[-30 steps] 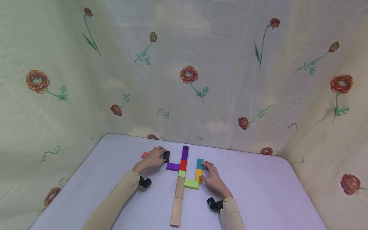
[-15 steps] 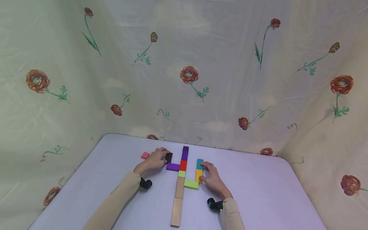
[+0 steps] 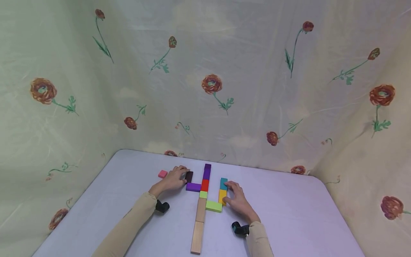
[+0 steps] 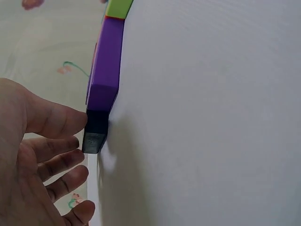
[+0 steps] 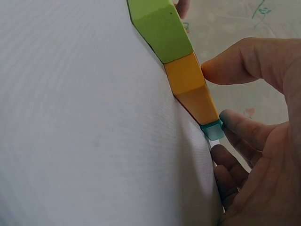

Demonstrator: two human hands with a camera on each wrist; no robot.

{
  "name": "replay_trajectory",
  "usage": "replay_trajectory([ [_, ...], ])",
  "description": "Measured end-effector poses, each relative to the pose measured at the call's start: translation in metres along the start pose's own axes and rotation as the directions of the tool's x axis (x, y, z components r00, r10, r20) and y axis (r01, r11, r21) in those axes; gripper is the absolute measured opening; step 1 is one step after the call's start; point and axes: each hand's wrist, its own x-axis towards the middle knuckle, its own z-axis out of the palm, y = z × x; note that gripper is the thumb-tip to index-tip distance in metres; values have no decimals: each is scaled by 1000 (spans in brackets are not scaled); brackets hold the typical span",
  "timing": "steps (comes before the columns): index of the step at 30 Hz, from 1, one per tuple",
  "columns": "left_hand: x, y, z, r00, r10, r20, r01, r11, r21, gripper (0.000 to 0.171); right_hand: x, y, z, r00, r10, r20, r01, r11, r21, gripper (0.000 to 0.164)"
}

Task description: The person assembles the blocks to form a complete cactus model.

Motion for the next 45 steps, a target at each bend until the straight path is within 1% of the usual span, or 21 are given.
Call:
replay_trajectory([
  [5, -4, -2, -2, 1000, 10, -29, -10, 1000, -20, 51, 0, 0, 1, 1000, 0, -1, 0, 1000, -11, 61],
  [9, -8, -5, -6, 999, 16, -43, -16, 1000, -22, 49, 0, 1, 1, 1000, -2, -4, 2, 1000, -20, 61],
  [12, -11, -7, -12, 998, 23, -66, -25, 999, -30, 46, 0, 2, 1, 1000, -6, -3, 6, 1000, -22, 61],
  [15, -15, -9, -19, 994, 33, -103, -37, 998, -40, 42, 1, 3, 1, 1000, -6, -1, 6, 1000, -20, 61],
  [18, -19, -10, -26, 991, 29, -129, -34, 999, -40, 40, 2, 3, 1, 1000, -2, 0, 2, 1000, -18, 61],
  [20, -21, -13, -29, 990, 18, -141, -22, 999, -26, 38, 2, 3, 0, 1000, 1, 3, -1, 1000, -14, 61],
  [25, -28, -22, -39, 985, -23, -172, 16, 999, -45, 36, 2, 3, 0, 1000, 1, 6, -1, 1000, -12, 61],
  [29, -33, -32, -44, 976, -47, -210, 32, 997, -75, 35, 2, 3, 1, 1000, -10, 0, 10, 1000, -21, 61],
  [32, -36, -40, -46, 969, -71, -235, 54, 996, -77, 34, 2, 4, 1, 1000, -21, -4, 21, 1000, -22, 61],
  [34, -38, -45, -47, 967, -94, -238, 77, 994, -80, 34, 2, 4, 1, 1000, -31, -7, 30, 999, -17, 60],
  [38, -41, -50, -50, 967, -131, -219, 115, 990, -84, 38, 2, 5, 1, 999, -41, -9, 41, 999, -10, 59],
  [42, -44, -53, -51, 969, -134, -209, 130, 991, -36, 34, 2, 4, 1, 999, -44, -10, 44, 999, -17, 59],
  [45, -46, -55, -49, 967, -139, -213, 140, 990, -11, 31, 2, 4, 2, 999, -37, -4, 37, 999, -13, 59],
])
